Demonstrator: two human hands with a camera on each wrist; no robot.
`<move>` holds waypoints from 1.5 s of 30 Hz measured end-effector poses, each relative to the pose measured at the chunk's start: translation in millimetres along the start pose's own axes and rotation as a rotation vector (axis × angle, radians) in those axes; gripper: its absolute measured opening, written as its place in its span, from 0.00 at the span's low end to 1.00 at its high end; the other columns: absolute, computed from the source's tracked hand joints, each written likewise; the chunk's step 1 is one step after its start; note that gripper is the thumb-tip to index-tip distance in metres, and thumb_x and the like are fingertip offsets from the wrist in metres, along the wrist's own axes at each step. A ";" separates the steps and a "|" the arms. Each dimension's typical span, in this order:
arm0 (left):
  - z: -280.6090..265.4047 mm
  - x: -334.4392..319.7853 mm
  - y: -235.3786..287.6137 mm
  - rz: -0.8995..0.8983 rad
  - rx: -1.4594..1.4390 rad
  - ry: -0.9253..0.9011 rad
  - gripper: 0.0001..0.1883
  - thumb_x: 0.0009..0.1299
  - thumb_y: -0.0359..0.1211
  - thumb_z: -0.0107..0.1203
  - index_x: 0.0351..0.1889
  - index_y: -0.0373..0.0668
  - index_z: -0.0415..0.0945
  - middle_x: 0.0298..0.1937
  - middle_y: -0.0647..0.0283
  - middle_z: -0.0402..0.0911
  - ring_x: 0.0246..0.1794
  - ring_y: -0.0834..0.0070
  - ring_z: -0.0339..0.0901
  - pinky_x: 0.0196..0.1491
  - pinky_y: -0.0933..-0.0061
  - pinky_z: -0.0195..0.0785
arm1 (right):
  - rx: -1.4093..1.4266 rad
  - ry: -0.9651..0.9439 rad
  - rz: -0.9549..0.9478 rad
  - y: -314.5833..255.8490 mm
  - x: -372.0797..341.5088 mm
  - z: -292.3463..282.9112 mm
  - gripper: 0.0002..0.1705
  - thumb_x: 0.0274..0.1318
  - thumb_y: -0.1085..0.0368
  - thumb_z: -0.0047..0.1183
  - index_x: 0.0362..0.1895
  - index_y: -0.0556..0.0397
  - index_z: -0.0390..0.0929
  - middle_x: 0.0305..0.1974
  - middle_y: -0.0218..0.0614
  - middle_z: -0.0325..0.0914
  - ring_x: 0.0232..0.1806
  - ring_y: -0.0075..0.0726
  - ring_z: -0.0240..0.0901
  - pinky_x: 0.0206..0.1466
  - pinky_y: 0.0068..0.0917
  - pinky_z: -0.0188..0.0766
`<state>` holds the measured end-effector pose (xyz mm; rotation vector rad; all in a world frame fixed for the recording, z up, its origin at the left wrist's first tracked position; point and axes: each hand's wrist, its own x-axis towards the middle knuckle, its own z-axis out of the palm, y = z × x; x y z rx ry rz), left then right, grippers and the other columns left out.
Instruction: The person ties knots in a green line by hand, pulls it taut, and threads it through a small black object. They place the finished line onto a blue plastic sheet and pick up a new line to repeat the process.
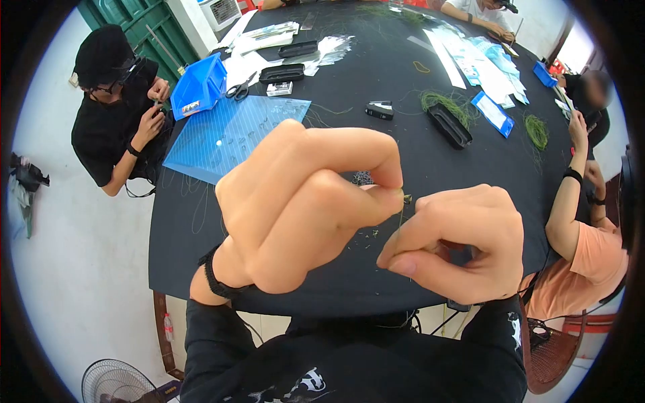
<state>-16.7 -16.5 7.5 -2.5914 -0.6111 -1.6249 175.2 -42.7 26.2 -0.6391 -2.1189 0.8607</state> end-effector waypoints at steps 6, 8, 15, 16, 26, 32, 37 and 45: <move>6.7 1.9 3.6 0.040 0.130 0.002 0.18 0.42 0.20 0.65 0.26 0.49 0.71 0.33 0.66 0.77 0.18 0.80 0.61 0.21 0.81 0.51 | -0.056 0.042 -0.133 5.2 -1.2 0.7 0.02 0.43 0.75 0.56 0.26 0.59 0.78 0.19 0.34 0.76 0.11 0.22 0.63 0.14 0.17 0.53; 9.5 1.6 3.5 0.065 0.157 -0.002 0.17 0.42 0.21 0.65 0.25 0.50 0.70 0.31 0.68 0.78 0.16 0.80 0.59 0.19 0.81 0.49 | -0.032 0.030 -0.084 -0.7 -0.5 -7.5 0.03 0.46 0.72 0.55 0.24 0.60 0.76 0.18 0.34 0.76 0.11 0.21 0.62 0.14 0.16 0.53; 11.6 0.8 4.1 0.077 0.039 -0.033 0.17 0.41 0.24 0.66 0.24 0.50 0.70 0.30 0.68 0.78 0.15 0.82 0.59 0.19 0.81 0.47 | 0.257 0.181 0.185 5.5 3.4 -14.9 0.13 0.54 0.63 0.49 0.24 0.61 0.70 0.17 0.34 0.70 0.09 0.13 0.53 0.12 0.13 0.44; 11.4 0.5 4.7 0.060 0.008 -0.031 0.17 0.41 0.24 0.66 0.24 0.51 0.70 0.30 0.68 0.78 0.15 0.83 0.59 0.20 0.80 0.47 | 0.302 0.187 0.209 8.8 4.8 -15.3 0.13 0.55 0.63 0.48 0.25 0.61 0.69 0.17 0.33 0.69 0.09 0.12 0.52 0.12 0.13 0.42; 5.8 -0.1 10.4 -0.069 -0.233 0.006 0.20 0.38 0.20 0.66 0.25 0.51 0.70 0.32 0.67 0.75 0.21 0.83 0.63 0.26 0.81 0.50 | 0.269 0.065 0.298 17.2 7.6 -9.7 0.06 0.51 0.72 0.51 0.24 0.58 0.69 0.18 0.26 0.69 0.19 0.10 0.57 0.21 0.13 0.46; 9.1 0.7 3.6 -0.032 -0.289 0.036 0.16 0.47 0.19 0.62 0.26 0.45 0.68 0.31 0.62 0.73 0.23 0.83 0.62 0.27 0.84 0.53 | 0.132 0.079 0.145 27.8 10.2 2.2 0.08 0.53 0.68 0.54 0.24 0.55 0.72 0.11 0.20 0.58 0.14 0.12 0.47 0.17 0.17 0.42; 5.1 2.3 -0.5 -0.078 -0.408 0.059 0.12 0.61 0.35 0.59 0.27 0.43 0.65 0.30 0.63 0.69 0.25 0.81 0.62 0.26 0.83 0.55 | 0.093 0.154 0.113 32.5 18.3 8.4 0.05 0.50 0.70 0.54 0.33 0.55 0.75 0.23 0.28 0.69 0.20 0.15 0.58 0.19 0.16 0.52; -7.9 2.5 -16.1 0.080 -0.397 0.262 0.07 0.53 0.27 0.56 0.29 0.39 0.70 0.32 0.56 0.75 0.28 0.76 0.69 0.31 0.80 0.61 | 0.157 0.030 0.044 56.5 21.5 -15.9 0.07 0.53 0.64 0.55 0.29 0.54 0.76 0.22 0.24 0.71 0.24 0.14 0.62 0.27 0.16 0.59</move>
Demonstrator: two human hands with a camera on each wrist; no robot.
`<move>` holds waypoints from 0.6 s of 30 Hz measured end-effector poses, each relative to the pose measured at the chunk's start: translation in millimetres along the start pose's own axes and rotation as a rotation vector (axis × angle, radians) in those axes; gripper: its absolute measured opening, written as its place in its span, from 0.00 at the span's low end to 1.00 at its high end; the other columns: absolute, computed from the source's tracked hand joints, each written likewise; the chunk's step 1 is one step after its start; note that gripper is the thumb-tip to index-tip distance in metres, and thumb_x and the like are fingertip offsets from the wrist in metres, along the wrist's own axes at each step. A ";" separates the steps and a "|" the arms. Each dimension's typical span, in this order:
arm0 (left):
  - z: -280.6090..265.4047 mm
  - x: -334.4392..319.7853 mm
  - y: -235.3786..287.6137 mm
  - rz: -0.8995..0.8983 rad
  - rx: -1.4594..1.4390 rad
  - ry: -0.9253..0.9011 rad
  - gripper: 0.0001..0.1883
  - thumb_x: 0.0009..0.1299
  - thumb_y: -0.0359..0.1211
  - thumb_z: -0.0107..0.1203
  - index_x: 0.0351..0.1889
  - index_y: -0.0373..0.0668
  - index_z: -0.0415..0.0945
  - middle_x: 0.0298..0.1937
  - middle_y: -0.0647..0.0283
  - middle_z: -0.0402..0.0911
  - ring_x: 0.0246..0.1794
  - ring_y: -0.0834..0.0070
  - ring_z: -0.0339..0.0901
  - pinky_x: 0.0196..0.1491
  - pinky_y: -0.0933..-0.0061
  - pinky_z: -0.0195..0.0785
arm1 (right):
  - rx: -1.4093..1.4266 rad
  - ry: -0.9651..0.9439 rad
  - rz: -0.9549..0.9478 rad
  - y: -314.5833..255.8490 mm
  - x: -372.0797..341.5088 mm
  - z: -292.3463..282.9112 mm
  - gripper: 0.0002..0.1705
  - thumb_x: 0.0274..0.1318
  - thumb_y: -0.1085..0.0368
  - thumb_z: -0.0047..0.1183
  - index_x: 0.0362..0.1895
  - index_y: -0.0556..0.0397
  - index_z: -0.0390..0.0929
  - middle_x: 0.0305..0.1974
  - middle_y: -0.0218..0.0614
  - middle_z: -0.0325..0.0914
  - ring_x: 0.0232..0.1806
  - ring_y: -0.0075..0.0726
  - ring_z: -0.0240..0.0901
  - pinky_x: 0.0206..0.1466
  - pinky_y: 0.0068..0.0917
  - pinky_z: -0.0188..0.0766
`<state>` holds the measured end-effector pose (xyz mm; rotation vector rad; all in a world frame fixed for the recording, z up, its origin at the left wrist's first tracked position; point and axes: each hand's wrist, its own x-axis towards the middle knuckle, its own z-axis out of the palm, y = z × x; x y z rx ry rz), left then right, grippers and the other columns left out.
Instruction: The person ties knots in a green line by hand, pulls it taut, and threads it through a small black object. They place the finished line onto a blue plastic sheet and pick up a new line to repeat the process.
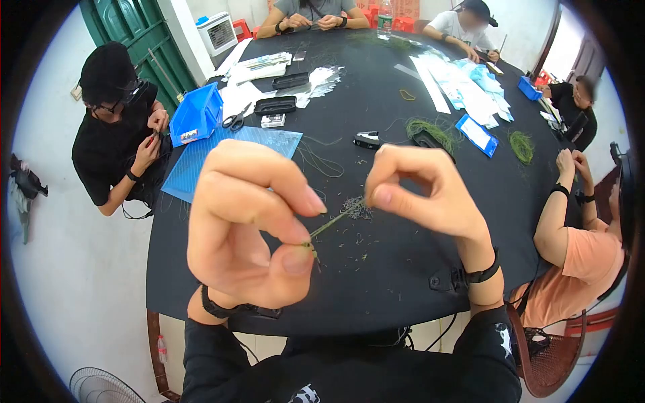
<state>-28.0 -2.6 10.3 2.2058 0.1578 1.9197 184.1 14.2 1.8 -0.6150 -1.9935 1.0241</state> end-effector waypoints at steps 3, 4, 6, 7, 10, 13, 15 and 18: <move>-5.3 3.6 3.0 -0.002 0.047 -0.123 0.12 0.45 0.26 0.60 0.28 0.38 0.73 0.33 0.57 0.76 0.29 0.75 0.72 0.31 0.80 0.61 | 0.155 0.158 -0.004 -1.6 1.4 -6.1 0.07 0.54 0.65 0.55 0.28 0.56 0.75 0.26 0.25 0.72 0.27 0.15 0.63 0.31 0.17 0.62; -7.3 6.5 5.6 -0.016 0.046 -0.228 0.13 0.43 0.25 0.61 0.29 0.38 0.74 0.33 0.57 0.77 0.29 0.75 0.73 0.31 0.79 0.62 | 0.121 0.200 -0.008 -1.4 1.8 -6.8 0.06 0.53 0.66 0.55 0.28 0.56 0.75 0.26 0.26 0.72 0.27 0.15 0.63 0.31 0.18 0.62; -3.1 15.1 17.2 -0.004 0.180 -0.420 0.08 0.51 0.26 0.61 0.26 0.41 0.71 0.36 0.60 0.77 0.25 0.73 0.73 0.30 0.77 0.66 | 0.052 0.283 -0.022 1.7 2.9 -6.7 0.05 0.51 0.68 0.56 0.28 0.56 0.75 0.27 0.27 0.72 0.27 0.17 0.64 0.32 0.19 0.62; 3.2 8.5 18.1 -0.031 0.165 -0.435 0.09 0.50 0.25 0.61 0.26 0.40 0.72 0.37 0.60 0.77 0.26 0.74 0.74 0.29 0.77 0.67 | -0.062 0.315 -0.054 3.8 3.9 -6.1 0.04 0.50 0.69 0.56 0.28 0.56 0.76 0.26 0.28 0.72 0.27 0.18 0.64 0.32 0.19 0.62; 21.6 -9.3 14.3 -0.104 0.120 -0.511 0.10 0.49 0.24 0.61 0.28 0.40 0.73 0.38 0.61 0.78 0.27 0.74 0.76 0.27 0.77 0.69 | -0.348 0.336 -0.102 3.2 3.8 -5.8 0.04 0.48 0.73 0.56 0.27 0.57 0.74 0.28 0.30 0.72 0.30 0.23 0.65 0.35 0.21 0.61; 34.0 -14.0 14.5 -0.149 0.057 -0.618 0.10 0.50 0.24 0.61 0.28 0.39 0.72 0.37 0.62 0.78 0.26 0.73 0.76 0.27 0.76 0.70 | -0.464 0.275 -0.154 5.4 5.2 -6.2 0.04 0.44 0.72 0.58 0.25 0.56 0.75 0.26 0.30 0.73 0.29 0.26 0.65 0.34 0.22 0.62; 40.0 -18.3 13.4 -0.146 -0.009 -0.655 0.09 0.51 0.24 0.60 0.29 0.39 0.71 0.36 0.61 0.77 0.25 0.72 0.75 0.27 0.77 0.70 | -0.467 0.119 -0.252 11.7 8.3 -5.4 0.04 0.42 0.71 0.59 0.24 0.55 0.76 0.24 0.30 0.73 0.29 0.31 0.66 0.35 0.25 0.63; 45.1 -26.1 22.0 -0.128 -0.159 -0.795 0.10 0.53 0.27 0.56 0.31 0.37 0.68 0.33 0.61 0.73 0.27 0.70 0.73 0.29 0.74 0.69 | -0.257 -0.329 -0.156 17.4 6.0 -1.9 0.04 0.43 0.69 0.59 0.24 0.53 0.76 0.25 0.29 0.74 0.31 0.34 0.67 0.37 0.28 0.64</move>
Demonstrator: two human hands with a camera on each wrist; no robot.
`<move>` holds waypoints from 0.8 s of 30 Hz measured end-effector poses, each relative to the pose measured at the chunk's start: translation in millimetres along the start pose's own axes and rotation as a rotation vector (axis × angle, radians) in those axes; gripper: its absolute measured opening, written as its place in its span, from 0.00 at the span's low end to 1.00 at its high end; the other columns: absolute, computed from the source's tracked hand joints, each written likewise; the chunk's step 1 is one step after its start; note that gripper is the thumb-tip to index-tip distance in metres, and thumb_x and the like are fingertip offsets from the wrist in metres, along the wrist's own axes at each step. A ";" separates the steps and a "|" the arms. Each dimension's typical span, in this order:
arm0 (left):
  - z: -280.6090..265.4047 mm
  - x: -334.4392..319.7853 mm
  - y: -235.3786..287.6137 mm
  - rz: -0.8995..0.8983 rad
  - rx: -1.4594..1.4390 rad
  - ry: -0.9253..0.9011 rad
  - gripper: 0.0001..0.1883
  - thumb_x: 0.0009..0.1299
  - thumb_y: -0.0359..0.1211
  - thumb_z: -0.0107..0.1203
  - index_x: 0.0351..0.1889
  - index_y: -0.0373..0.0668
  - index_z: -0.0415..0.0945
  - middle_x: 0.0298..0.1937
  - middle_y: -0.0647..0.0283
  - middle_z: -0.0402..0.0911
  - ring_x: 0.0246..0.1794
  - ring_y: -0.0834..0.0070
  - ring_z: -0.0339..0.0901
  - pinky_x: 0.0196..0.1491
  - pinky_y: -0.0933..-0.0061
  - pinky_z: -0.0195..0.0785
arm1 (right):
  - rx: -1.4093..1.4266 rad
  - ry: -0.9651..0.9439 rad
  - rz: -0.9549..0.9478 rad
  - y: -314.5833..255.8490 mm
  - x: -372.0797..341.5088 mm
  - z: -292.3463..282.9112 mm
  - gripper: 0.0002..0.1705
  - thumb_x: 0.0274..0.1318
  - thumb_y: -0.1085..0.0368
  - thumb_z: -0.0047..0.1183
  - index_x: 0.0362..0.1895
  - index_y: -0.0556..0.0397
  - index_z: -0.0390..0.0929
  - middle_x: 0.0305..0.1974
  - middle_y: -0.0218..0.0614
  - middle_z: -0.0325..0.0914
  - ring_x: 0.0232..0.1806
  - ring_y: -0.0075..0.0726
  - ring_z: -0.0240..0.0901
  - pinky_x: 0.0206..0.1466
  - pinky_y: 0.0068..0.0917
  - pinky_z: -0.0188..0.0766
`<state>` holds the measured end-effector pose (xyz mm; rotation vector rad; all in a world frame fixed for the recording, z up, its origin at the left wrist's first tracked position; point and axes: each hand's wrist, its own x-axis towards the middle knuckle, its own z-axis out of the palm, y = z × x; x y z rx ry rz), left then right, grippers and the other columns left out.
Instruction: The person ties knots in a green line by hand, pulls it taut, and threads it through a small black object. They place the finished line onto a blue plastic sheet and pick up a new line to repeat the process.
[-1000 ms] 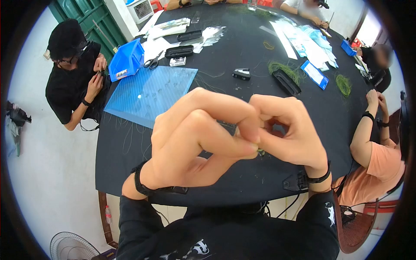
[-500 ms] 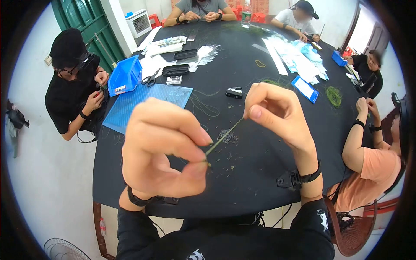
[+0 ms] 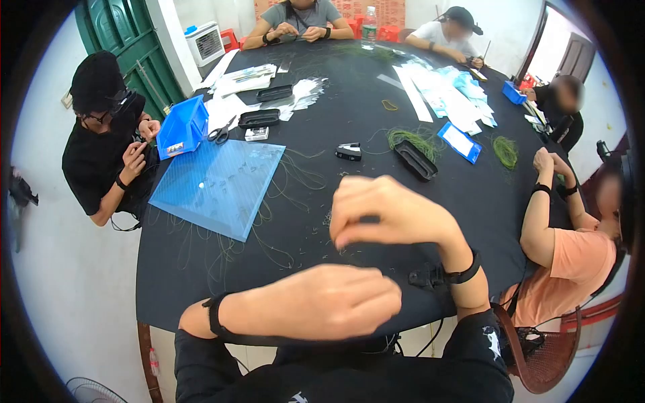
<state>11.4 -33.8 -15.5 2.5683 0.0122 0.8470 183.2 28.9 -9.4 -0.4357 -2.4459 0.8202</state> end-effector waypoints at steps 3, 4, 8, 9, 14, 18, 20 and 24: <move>7.0 -0.4 9.4 0.034 -0.186 -0.092 0.12 0.52 0.28 0.54 0.31 0.36 0.65 0.26 0.61 0.67 0.27 0.68 0.71 0.30 0.73 0.68 | 0.237 -0.251 -0.033 5.0 1.1 12.0 0.03 0.47 0.68 0.56 0.27 0.54 0.76 0.26 0.31 0.74 0.31 0.32 0.69 0.34 0.29 0.66; 9.1 -1.6 12.1 0.048 -0.200 -0.139 0.11 0.52 0.28 0.54 0.31 0.36 0.65 0.27 0.61 0.67 0.28 0.68 0.71 0.30 0.73 0.68 | 0.278 -0.249 -0.034 4.3 2.1 15.9 0.04 0.48 0.69 0.56 0.30 0.54 0.77 0.28 0.32 0.74 0.32 0.31 0.69 0.35 0.28 0.67; 1.1 -0.4 13.2 0.073 -0.202 -0.126 0.10 0.54 0.28 0.53 0.32 0.36 0.66 0.28 0.61 0.67 0.27 0.69 0.71 0.30 0.73 0.68 | 0.341 -0.018 0.030 -6.4 6.9 11.3 0.09 0.50 0.71 0.53 0.38 0.55 0.76 0.37 0.34 0.75 0.39 0.29 0.72 0.41 0.25 0.70; -6.2 -0.4 12.4 0.025 -0.169 -0.079 0.10 0.54 0.28 0.54 0.33 0.37 0.67 0.31 0.61 0.68 0.28 0.69 0.71 0.30 0.73 0.69 | 0.334 0.096 0.063 -11.8 7.3 7.0 0.10 0.51 0.72 0.53 0.40 0.56 0.76 0.40 0.35 0.75 0.41 0.29 0.73 0.43 0.24 0.71; -41.8 1.8 2.7 -0.186 0.262 0.434 0.12 0.46 0.18 0.59 0.28 0.39 0.74 0.29 0.61 0.79 0.28 0.74 0.76 0.31 0.78 0.70 | 0.187 0.678 0.214 -31.7 -4.1 -7.4 0.07 0.56 0.71 0.49 0.38 0.59 0.75 0.35 0.34 0.76 0.40 0.25 0.72 0.40 0.19 0.68; -47.3 -0.5 -11.2 -0.186 0.510 0.547 0.12 0.45 0.16 0.58 0.27 0.37 0.72 0.30 0.60 0.78 0.27 0.71 0.76 0.30 0.77 0.69 | 0.147 0.519 0.127 -46.5 -5.6 1.8 0.08 0.54 0.68 0.52 0.37 0.58 0.75 0.34 0.35 0.75 0.33 0.26 0.71 0.34 0.21 0.66; -44.9 0.3 -13.7 -0.143 0.518 0.564 0.13 0.44 0.17 0.58 0.28 0.36 0.70 0.30 0.61 0.76 0.25 0.69 0.74 0.27 0.75 0.68 | 0.129 0.515 0.134 -49.4 -2.9 10.1 0.07 0.52 0.69 0.54 0.36 0.57 0.75 0.33 0.34 0.75 0.33 0.26 0.71 0.32 0.21 0.66; -43.2 -0.1 -10.0 -0.159 0.519 0.540 0.13 0.45 0.17 0.58 0.29 0.37 0.72 0.31 0.58 0.79 0.27 0.73 0.76 0.30 0.79 0.68 | 0.143 0.584 0.207 -49.5 -3.2 15.5 0.08 0.51 0.68 0.55 0.36 0.57 0.74 0.33 0.33 0.75 0.32 0.24 0.71 0.30 0.20 0.65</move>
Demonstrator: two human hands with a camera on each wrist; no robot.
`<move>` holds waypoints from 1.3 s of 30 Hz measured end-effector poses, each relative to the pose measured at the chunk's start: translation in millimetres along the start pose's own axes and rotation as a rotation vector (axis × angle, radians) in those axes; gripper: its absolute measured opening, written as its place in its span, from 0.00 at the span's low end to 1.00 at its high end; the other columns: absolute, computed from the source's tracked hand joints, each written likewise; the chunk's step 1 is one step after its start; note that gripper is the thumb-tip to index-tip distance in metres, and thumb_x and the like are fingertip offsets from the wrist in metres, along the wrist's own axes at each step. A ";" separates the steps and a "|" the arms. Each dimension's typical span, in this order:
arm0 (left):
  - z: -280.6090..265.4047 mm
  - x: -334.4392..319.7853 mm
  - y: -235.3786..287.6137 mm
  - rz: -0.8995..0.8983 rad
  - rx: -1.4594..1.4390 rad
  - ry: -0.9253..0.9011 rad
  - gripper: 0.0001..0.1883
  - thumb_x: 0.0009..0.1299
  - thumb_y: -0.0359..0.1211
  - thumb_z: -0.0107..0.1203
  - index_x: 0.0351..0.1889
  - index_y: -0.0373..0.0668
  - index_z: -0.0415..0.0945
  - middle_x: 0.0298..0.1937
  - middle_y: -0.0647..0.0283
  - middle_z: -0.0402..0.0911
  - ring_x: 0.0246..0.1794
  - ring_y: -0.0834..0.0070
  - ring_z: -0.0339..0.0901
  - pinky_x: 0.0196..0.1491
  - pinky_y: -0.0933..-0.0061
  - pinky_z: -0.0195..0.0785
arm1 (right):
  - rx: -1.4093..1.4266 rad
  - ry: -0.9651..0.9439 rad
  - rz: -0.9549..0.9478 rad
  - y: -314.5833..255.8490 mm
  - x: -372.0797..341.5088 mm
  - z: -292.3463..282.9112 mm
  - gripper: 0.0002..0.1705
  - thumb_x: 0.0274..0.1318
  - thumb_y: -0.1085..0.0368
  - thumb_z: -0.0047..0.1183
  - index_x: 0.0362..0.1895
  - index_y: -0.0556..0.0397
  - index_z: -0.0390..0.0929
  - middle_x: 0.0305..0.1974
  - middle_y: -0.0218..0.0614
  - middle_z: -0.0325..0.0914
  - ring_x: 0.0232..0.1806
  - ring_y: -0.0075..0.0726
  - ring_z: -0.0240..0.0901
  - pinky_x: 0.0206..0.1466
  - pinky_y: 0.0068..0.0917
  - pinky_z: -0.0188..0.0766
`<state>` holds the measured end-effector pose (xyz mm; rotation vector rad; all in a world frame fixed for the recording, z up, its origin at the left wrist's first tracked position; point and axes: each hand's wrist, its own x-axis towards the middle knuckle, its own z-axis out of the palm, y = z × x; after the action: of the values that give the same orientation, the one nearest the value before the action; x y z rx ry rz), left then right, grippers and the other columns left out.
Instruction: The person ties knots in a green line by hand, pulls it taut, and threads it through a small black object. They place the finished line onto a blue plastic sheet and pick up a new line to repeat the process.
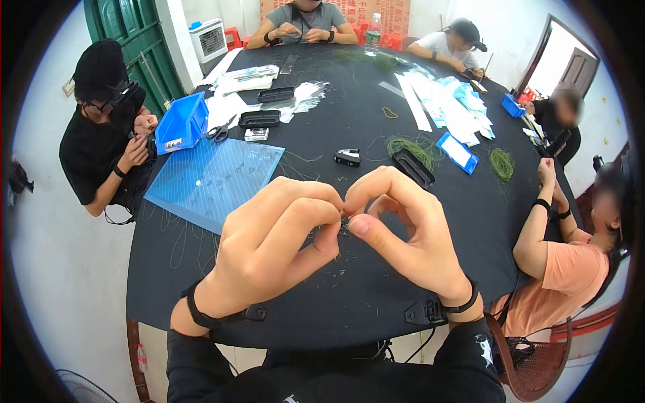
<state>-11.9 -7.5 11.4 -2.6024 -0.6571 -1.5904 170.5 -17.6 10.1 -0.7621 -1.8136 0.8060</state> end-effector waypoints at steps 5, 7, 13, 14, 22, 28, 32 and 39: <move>1.4 -1.9 -1.3 0.017 0.002 0.022 0.13 0.47 0.18 0.60 0.30 0.38 0.72 0.32 0.59 0.79 0.28 0.72 0.76 0.31 0.78 0.68 | 0.132 -0.109 0.105 -1.8 0.3 2.2 0.08 0.51 0.69 0.55 0.36 0.58 0.75 0.32 0.32 0.75 0.30 0.22 0.70 0.29 0.19 0.65; 1.7 -2.7 0.0 0.064 0.073 0.036 0.13 0.48 0.19 0.61 0.30 0.38 0.72 0.33 0.59 0.78 0.29 0.72 0.76 0.31 0.78 0.68 | 0.208 -0.132 0.159 -3.0 -0.1 3.5 0.07 0.51 0.69 0.55 0.36 0.58 0.75 0.32 0.31 0.75 0.30 0.22 0.69 0.28 0.19 0.65; -0.9 -3.7 3.8 0.062 0.024 0.038 0.12 0.49 0.21 0.61 0.30 0.39 0.71 0.34 0.59 0.78 0.30 0.71 0.74 0.31 0.77 0.67 | -0.045 -0.048 -0.074 1.5 0.0 3.0 0.05 0.46 0.73 0.56 0.31 0.57 0.76 0.30 0.33 0.74 0.28 0.25 0.67 0.27 0.20 0.63; -1.0 -2.8 3.0 0.054 -0.002 0.042 0.12 0.49 0.21 0.60 0.30 0.39 0.71 0.33 0.59 0.78 0.30 0.71 0.74 0.31 0.77 0.67 | -0.128 -0.010 -0.147 -1.7 0.7 4.6 0.06 0.44 0.74 0.56 0.30 0.57 0.75 0.30 0.33 0.74 0.28 0.27 0.67 0.28 0.21 0.63; -2.6 -1.7 0.1 0.048 -0.110 0.049 0.13 0.45 0.19 0.57 0.29 0.38 0.70 0.32 0.58 0.77 0.28 0.73 0.73 0.31 0.78 0.65 | -0.318 0.105 -0.453 -5.2 2.9 8.7 0.11 0.30 0.80 0.55 0.25 0.56 0.75 0.26 0.36 0.72 0.27 0.36 0.66 0.31 0.27 0.63; -13.6 1.4 -1.1 0.010 -0.142 0.060 0.13 0.43 0.18 0.54 0.28 0.38 0.69 0.31 0.58 0.77 0.26 0.77 0.72 0.31 0.80 0.65 | -0.396 0.182 -0.499 -14.1 3.8 -9.2 0.10 0.30 0.81 0.53 0.24 0.58 0.75 0.25 0.37 0.72 0.26 0.35 0.66 0.31 0.26 0.62; -19.2 2.3 0.0 0.030 -0.105 0.070 0.12 0.44 0.19 0.54 0.28 0.38 0.69 0.32 0.58 0.76 0.27 0.77 0.72 0.32 0.80 0.65 | -0.428 0.308 -0.507 -19.7 1.0 -30.6 0.07 0.38 0.80 0.49 0.27 0.60 0.72 0.26 0.39 0.71 0.27 0.30 0.64 0.31 0.22 0.60; -32.1 4.0 -2.6 0.066 -0.062 0.117 0.10 0.45 0.19 0.52 0.27 0.35 0.68 0.32 0.56 0.74 0.29 0.75 0.71 0.35 0.77 0.69 | -0.597 0.496 -0.559 -25.5 -14.2 -102.4 0.07 0.58 0.72 0.39 0.38 0.61 0.68 0.37 0.40 0.68 0.28 0.21 0.58 0.32 0.17 0.54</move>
<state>-38.5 -11.3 29.8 -2.5197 -0.5174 -1.7547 267.0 -24.3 54.6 -0.6842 -1.6750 -0.2901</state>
